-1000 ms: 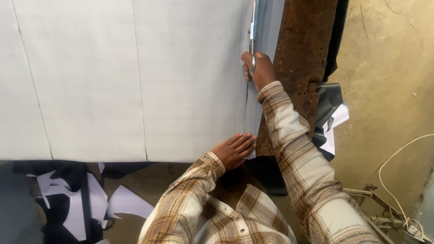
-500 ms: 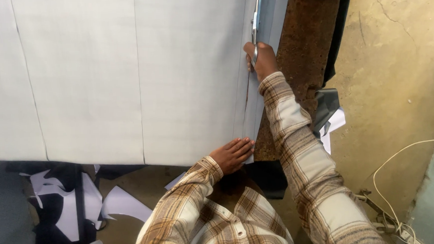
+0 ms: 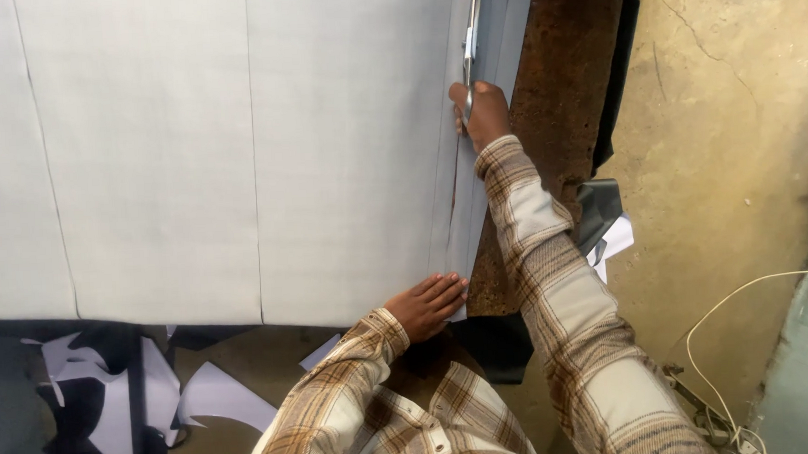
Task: The person uses large shears to cut a large sheet of white fabric laid out on a table. They make several long, straight cuts along marked lines, separating the fabric into multiple sections. Cut pieces of fabric are visible on the floor below the table.
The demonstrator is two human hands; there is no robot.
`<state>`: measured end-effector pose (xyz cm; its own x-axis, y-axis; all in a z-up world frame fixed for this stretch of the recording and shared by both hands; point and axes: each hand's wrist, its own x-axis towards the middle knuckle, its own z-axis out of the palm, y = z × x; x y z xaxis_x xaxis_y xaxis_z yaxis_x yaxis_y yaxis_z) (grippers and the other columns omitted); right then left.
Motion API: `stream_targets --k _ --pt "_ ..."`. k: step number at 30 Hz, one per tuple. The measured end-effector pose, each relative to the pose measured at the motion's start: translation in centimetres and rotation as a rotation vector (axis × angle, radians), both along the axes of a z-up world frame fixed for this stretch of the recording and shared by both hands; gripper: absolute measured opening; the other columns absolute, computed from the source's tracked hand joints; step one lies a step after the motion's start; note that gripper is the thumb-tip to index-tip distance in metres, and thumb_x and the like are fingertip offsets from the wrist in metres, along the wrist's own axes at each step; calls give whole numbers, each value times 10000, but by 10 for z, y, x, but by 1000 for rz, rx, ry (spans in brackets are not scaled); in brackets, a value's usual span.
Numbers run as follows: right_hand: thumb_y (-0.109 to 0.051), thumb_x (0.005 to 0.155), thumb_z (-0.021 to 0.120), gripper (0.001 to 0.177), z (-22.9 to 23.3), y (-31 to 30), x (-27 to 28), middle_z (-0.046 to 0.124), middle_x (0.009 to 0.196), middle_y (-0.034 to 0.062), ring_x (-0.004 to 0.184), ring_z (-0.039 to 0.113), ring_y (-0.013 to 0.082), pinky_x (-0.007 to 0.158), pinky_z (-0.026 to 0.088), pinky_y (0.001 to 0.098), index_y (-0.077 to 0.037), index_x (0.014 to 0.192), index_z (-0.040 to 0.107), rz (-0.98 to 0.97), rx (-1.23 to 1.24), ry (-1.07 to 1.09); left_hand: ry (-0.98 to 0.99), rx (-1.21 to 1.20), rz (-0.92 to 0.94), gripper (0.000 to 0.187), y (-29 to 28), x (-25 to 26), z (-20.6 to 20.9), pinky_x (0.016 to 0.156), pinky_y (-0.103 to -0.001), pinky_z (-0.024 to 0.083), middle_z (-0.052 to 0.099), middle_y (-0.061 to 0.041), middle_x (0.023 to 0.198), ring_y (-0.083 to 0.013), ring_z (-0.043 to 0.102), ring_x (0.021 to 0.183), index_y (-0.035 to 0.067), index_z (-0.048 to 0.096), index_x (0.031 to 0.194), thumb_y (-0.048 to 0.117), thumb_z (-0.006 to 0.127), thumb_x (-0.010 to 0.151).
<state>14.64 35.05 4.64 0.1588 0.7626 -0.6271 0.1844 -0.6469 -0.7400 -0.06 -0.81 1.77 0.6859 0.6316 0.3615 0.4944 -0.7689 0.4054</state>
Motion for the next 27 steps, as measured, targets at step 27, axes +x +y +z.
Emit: stream_targets --k 27 --pt "-272 826 656 214 94 87 -26 534 686 17 566 448 164 508 345 316 -108 758 536 -6 -86 100 237 -26 -152 657 4 -12 12 1354 -512 295 371 -182 1742 -362 341 1625 70 448 1643 417 516 1089"
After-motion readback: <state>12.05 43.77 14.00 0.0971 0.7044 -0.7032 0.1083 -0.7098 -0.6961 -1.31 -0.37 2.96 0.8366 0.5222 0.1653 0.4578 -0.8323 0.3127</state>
